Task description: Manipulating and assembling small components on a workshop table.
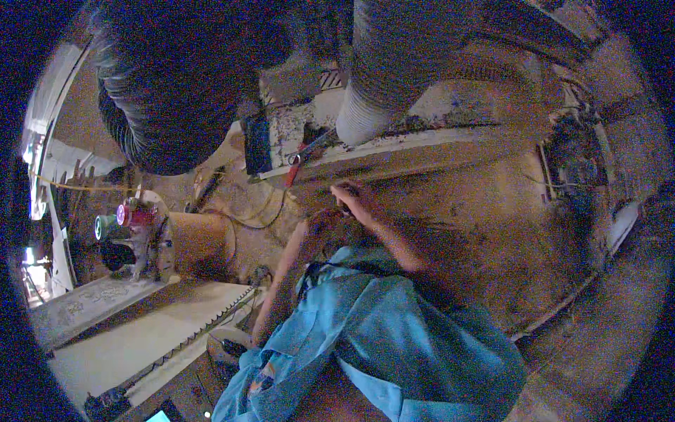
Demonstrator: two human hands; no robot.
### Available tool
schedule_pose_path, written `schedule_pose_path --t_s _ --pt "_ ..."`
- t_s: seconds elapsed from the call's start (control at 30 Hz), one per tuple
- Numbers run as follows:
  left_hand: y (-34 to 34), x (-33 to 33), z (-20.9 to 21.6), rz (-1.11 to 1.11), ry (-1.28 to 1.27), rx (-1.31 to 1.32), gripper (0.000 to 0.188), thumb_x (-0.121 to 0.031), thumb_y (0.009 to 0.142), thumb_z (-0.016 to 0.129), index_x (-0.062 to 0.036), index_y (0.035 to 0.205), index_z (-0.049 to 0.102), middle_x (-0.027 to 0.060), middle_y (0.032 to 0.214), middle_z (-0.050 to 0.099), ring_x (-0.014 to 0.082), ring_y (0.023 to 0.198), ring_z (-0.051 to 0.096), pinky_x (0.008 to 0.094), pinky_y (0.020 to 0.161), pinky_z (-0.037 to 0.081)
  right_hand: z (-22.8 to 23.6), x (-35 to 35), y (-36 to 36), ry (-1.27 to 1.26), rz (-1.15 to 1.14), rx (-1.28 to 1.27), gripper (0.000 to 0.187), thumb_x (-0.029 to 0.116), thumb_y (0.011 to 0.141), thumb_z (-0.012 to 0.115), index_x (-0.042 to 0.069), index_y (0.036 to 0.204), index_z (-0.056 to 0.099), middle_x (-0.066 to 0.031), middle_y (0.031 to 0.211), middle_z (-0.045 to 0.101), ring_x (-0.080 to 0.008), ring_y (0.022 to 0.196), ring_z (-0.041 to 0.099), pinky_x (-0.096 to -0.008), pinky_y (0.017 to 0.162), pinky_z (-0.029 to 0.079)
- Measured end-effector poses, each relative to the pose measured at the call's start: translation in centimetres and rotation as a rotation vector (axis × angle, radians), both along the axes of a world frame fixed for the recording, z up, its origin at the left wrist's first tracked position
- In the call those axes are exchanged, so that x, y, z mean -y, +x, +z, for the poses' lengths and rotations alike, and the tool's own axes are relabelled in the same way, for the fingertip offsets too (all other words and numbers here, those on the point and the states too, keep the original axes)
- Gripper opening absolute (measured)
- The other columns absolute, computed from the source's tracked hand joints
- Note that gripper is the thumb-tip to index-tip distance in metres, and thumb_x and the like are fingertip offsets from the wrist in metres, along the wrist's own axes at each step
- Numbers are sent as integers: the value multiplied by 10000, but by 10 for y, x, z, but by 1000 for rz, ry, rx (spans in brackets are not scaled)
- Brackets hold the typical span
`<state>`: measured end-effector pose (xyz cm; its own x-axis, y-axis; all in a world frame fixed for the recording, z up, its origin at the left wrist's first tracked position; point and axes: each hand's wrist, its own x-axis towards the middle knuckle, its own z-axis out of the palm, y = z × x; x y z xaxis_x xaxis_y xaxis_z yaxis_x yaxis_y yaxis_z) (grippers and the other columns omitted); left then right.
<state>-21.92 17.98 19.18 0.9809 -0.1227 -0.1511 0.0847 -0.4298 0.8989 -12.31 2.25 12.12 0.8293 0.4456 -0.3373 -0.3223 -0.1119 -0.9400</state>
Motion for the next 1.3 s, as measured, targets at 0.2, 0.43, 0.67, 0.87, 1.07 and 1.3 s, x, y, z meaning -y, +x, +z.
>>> schedule_pose_path --t_s 0.2,0.43,0.67,0.87,1.07,1.3 --pt "16 11 -40 91 -85 137 273 -147 856 568 -63 1112 612 195 944 663 281 879 672 377 767 504 -44 -2 -1 -25 -118 435 237 295 860 658 103 999 644 7 755 579 -76 653 537 -227 596 440" --pt "32 43 -86 -72 14 -13 268 -171 884 513 -79 1116 609 222 917 653 393 873 639 430 728 510 -103 29 16 -93 -244 -261 254 375 834 666 127 843 615 18 595 523 -93 454 469 -251 393 353" --pt "48 59 -103 -140 115 -57 247 -187 849 527 -78 1040 639 215 931 650 422 888 612 481 739 500 -93 49 28 38 -423 -43 310 410 820 668 114 785 581 16 613 538 -92 464 491 -254 401 383" --pt "48 51 -152 -146 87 47 240 -167 833 535 -88 1029 647 197 931 653 409 888 617 468 744 503 -94 53 44 -13 -311 -109 299 406 822 653 117 851 579 15 617 518 -85 480 492 -250 421 399" --pt "37 37 -139 -34 118 26 221 -188 852 548 -90 1026 642 187 907 657 412 859 620 458 701 503 -110 47 90 37 -253 -250 263 378 867 595 147 979 540 1 703 487 -86 537 509 -247 460 434" --pt "39 28 -93 139 159 -120 256 -227 842 623 -50 1028 629 187 918 669 299 858 675 388 691 511 -116 -1 70 197 57 -372 246 387 895 565 148 950 591 -17 765 584 -104 589 567 -251 476 458"
